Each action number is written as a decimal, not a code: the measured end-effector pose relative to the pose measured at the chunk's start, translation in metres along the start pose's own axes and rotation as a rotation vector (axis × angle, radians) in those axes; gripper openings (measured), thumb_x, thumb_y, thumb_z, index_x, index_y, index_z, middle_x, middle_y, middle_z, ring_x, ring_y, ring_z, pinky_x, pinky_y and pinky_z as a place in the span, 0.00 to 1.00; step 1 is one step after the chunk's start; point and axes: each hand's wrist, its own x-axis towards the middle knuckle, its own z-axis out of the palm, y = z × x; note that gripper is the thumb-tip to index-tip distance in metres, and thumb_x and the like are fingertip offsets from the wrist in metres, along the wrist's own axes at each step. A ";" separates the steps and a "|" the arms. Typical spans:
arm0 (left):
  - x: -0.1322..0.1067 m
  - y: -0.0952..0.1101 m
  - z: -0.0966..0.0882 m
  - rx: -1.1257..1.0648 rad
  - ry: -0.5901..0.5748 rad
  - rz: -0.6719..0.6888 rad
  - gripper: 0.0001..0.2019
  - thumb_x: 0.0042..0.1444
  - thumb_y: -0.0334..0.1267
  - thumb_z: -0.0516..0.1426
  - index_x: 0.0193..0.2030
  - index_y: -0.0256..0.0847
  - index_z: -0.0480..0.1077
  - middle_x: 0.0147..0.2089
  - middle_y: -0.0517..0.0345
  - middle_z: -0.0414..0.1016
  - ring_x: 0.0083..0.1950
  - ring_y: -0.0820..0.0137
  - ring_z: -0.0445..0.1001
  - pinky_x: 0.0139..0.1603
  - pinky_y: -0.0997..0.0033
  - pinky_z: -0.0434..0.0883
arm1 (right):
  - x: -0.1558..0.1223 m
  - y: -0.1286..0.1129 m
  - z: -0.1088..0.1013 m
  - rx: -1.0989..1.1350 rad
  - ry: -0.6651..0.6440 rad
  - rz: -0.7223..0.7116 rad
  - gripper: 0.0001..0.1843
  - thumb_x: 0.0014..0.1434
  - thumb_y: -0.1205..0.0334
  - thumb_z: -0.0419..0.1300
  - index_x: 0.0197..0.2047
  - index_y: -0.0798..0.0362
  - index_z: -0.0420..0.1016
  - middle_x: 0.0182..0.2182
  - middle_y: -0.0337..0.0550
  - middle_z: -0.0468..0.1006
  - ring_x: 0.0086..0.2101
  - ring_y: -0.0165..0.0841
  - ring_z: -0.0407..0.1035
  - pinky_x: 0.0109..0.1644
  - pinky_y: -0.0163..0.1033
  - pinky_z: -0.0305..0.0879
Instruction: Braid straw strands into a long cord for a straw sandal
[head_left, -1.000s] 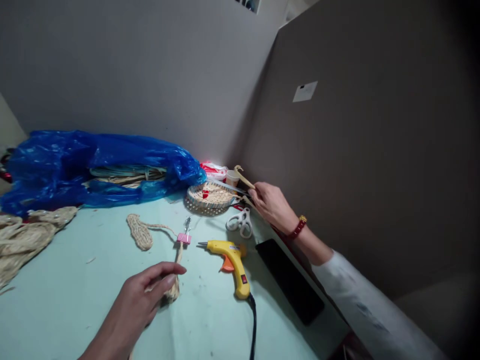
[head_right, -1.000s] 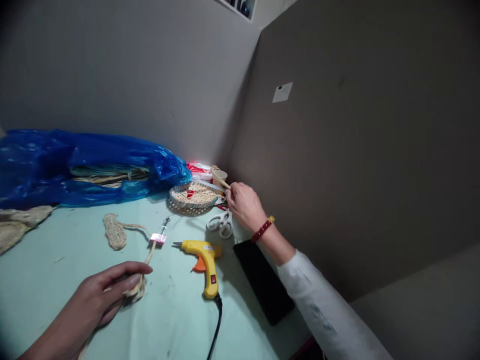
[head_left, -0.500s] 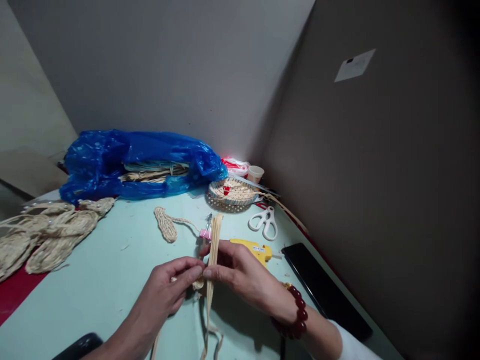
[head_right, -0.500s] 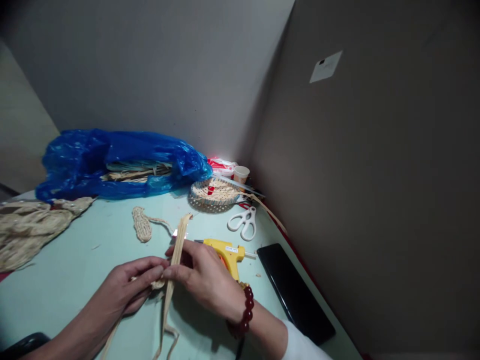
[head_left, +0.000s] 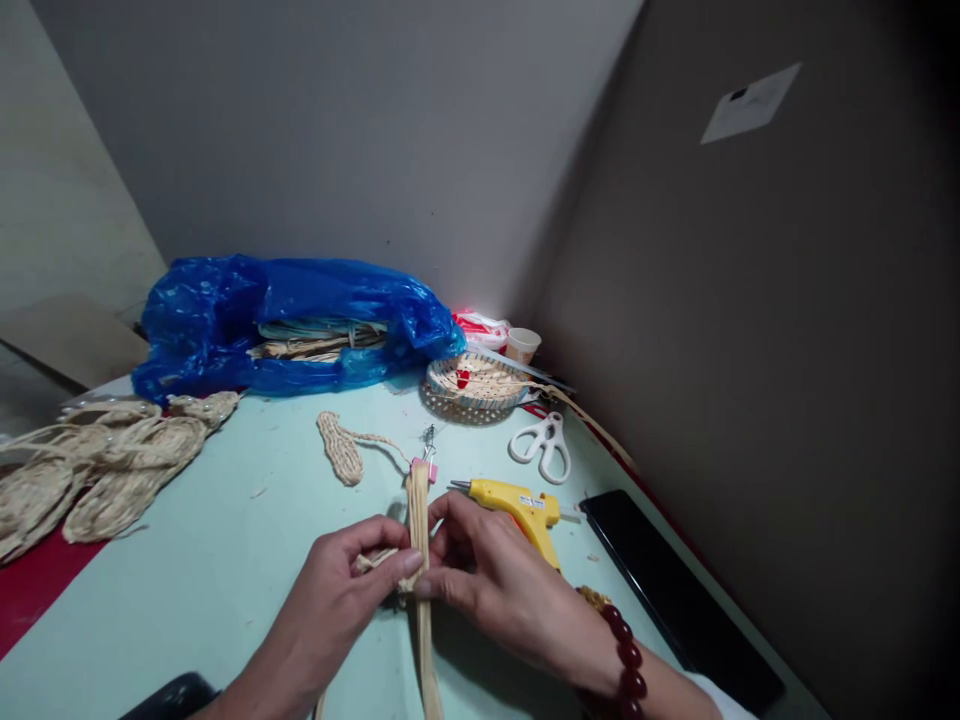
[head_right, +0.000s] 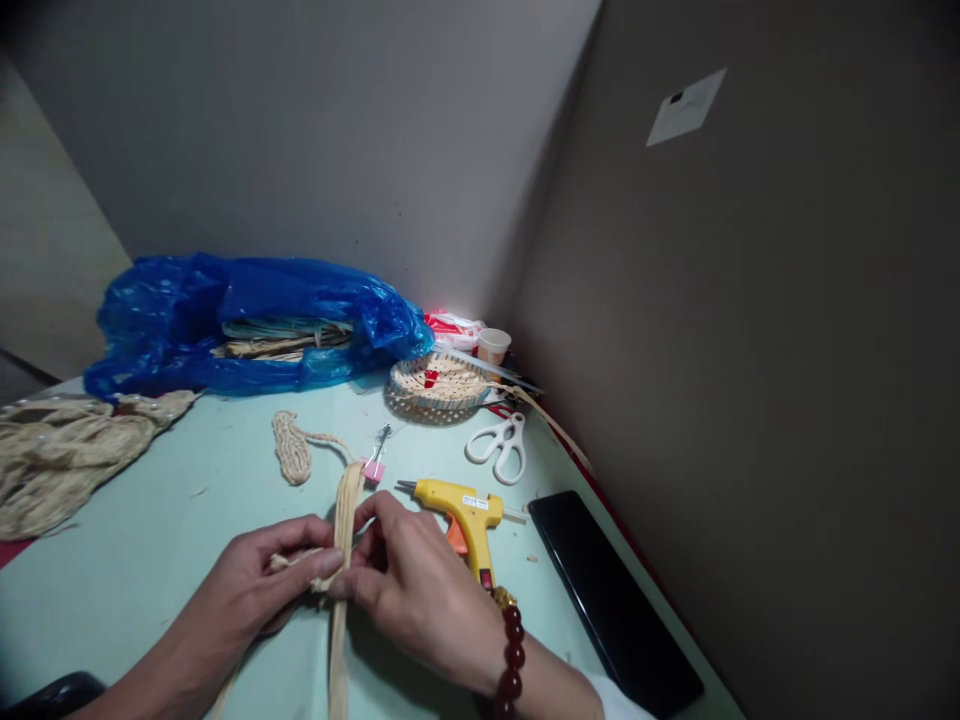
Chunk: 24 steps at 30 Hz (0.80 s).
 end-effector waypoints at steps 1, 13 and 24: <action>0.000 0.000 0.000 -0.001 0.004 0.003 0.11 0.48 0.45 0.61 0.28 0.37 0.73 0.18 0.69 0.59 0.18 0.81 0.47 0.17 0.80 0.46 | 0.000 -0.001 0.000 -0.013 0.011 0.006 0.09 0.55 0.60 0.62 0.34 0.52 0.65 0.26 0.34 0.70 0.28 0.28 0.63 0.30 0.32 0.56; -0.001 0.001 0.000 0.044 -0.029 0.002 0.12 0.47 0.45 0.61 0.30 0.37 0.69 0.27 0.63 0.67 0.28 0.74 0.63 0.29 0.76 0.61 | -0.002 0.000 0.007 -0.088 0.128 0.047 0.04 0.56 0.64 0.57 0.30 0.54 0.69 0.23 0.35 0.70 0.26 0.27 0.63 0.30 0.32 0.55; 0.001 -0.002 0.001 0.119 0.016 0.064 0.09 0.51 0.42 0.57 0.29 0.39 0.69 0.28 0.61 0.70 0.30 0.71 0.66 0.31 0.75 0.64 | -0.005 0.006 0.023 -0.166 0.250 -0.065 0.04 0.58 0.65 0.55 0.31 0.52 0.67 0.24 0.35 0.72 0.25 0.26 0.63 0.28 0.31 0.54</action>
